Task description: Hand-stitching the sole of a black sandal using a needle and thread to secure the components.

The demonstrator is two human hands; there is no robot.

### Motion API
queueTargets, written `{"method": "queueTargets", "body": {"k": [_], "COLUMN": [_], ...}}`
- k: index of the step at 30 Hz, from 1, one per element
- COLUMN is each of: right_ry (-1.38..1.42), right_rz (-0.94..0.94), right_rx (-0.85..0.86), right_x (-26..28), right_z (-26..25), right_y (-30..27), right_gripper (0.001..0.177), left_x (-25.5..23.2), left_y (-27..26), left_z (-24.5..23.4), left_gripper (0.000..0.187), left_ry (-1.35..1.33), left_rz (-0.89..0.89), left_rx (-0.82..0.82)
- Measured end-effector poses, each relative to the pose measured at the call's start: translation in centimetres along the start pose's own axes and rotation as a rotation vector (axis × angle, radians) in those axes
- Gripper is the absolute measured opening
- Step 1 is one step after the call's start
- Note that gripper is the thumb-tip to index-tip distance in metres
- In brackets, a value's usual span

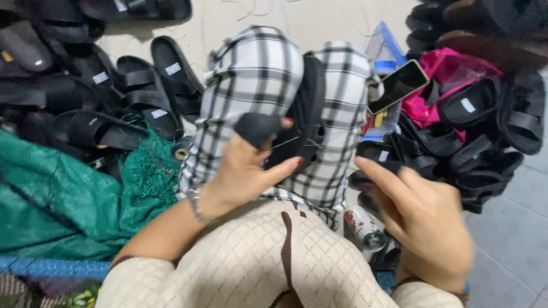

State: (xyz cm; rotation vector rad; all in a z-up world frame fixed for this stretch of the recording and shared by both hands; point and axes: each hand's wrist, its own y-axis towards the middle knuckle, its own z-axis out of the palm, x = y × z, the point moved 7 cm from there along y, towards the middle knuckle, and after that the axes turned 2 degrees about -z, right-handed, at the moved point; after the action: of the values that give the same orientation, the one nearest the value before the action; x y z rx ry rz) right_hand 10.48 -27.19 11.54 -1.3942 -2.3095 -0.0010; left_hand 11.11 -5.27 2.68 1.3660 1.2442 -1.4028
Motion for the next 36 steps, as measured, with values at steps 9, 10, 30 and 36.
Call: {"method": "queueTargets", "body": {"k": [9, 10, 30, 36], "right_ry": [1.020, 1.014, 0.011, 0.605], "right_rz": [-0.136, -0.133, 0.138, -0.051], "right_rx": [-0.291, -0.295, -1.095, -0.431], "right_x": [-1.3, -2.5, -8.5, -2.9], "right_z": [7.3, 7.4, -1.6, 4.8], "right_y": [3.9, 3.9, -3.6, 2.3], "right_gripper": [0.009, 0.009, 0.018, 0.057], "left_x": [-3.3, -3.0, 1.7, -5.0], "left_y": [0.5, 0.5, -3.9, 0.3], "left_z": [0.5, 0.8, -15.4, -4.5], "left_gripper": [0.056, 0.056, 0.024, 0.037], "left_ry": [0.311, 0.307, 1.167, 0.688], "left_rz": [0.247, 0.252, 0.092, 0.275], "left_rx": [0.055, 0.057, -0.444, -0.048]}}
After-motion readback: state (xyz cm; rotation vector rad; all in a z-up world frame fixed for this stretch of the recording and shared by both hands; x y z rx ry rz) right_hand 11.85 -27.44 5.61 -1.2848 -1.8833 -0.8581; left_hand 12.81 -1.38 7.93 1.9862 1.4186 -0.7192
